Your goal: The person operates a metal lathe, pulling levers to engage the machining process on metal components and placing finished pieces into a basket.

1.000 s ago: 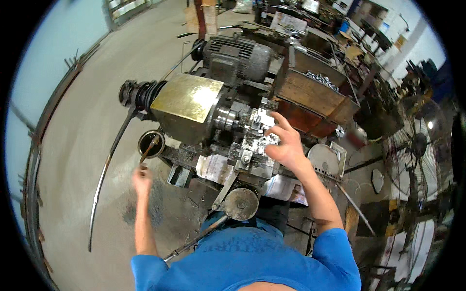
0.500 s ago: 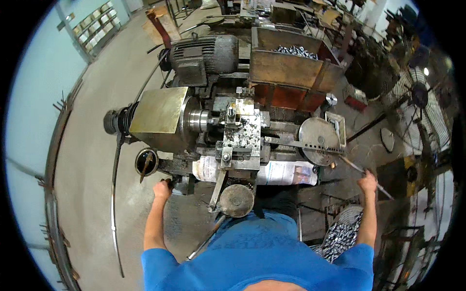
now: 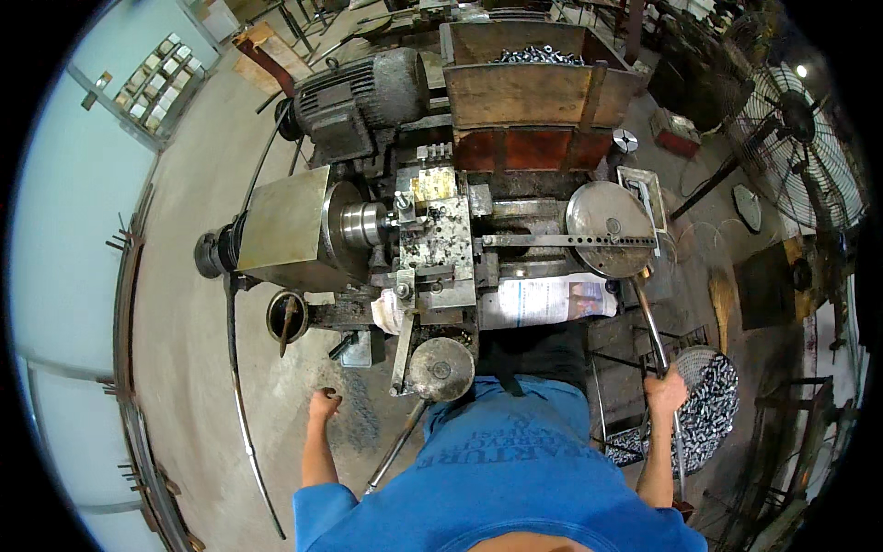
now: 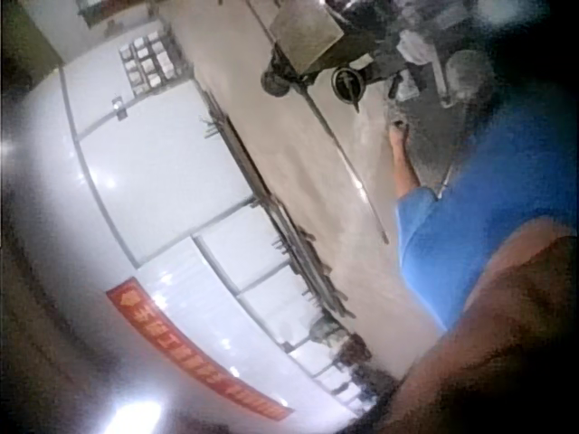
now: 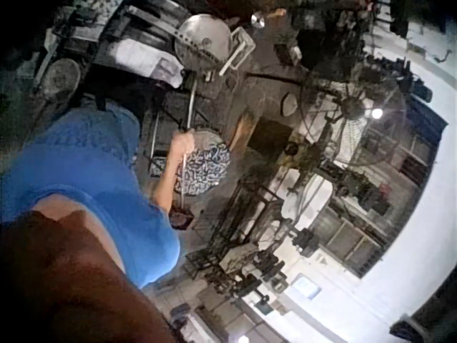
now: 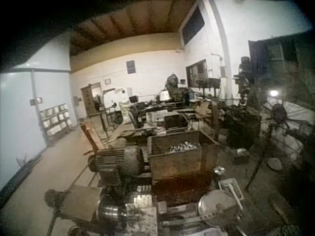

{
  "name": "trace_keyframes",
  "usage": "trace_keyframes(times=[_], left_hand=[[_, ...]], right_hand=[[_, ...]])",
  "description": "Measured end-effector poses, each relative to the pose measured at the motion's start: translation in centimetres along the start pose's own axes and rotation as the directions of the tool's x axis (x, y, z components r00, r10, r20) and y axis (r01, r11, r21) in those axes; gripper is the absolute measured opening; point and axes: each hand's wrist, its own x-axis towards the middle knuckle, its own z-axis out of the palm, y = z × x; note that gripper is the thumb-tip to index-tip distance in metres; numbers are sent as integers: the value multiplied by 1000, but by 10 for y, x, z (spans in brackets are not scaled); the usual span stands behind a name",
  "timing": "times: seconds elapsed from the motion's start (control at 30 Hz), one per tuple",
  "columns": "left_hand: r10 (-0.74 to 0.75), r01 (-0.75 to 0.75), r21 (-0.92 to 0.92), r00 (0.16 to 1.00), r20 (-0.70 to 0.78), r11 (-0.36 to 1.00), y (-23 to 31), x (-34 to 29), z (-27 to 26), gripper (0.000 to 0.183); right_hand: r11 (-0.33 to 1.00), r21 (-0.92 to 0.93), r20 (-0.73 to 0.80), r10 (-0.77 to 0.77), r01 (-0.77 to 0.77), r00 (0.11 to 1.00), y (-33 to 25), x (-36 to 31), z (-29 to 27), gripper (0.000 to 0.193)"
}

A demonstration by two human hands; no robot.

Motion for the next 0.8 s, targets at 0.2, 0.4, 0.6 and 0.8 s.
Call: trace_keyframes(times=[0.2,0.4,0.6,0.8], left_hand=[[119,-144,-170,982,-149,975,31,29,-19,38],[201,-158,215,959,-197,964,85,38,-29,49],[416,-288,462,887,-201,839,110,35,-7,37],[347,-294,184,805,-482,938,88,66,66,43]], right_hand=[[999,22,55,42,-44,998,-18,-13,-18,41],[999,38,67,2,-4,998,-5,5,-5,38],[971,-183,-17,-161,155,987,47,108,13,31],[969,-238,-74,-83,63,994,24,225,21,35]])
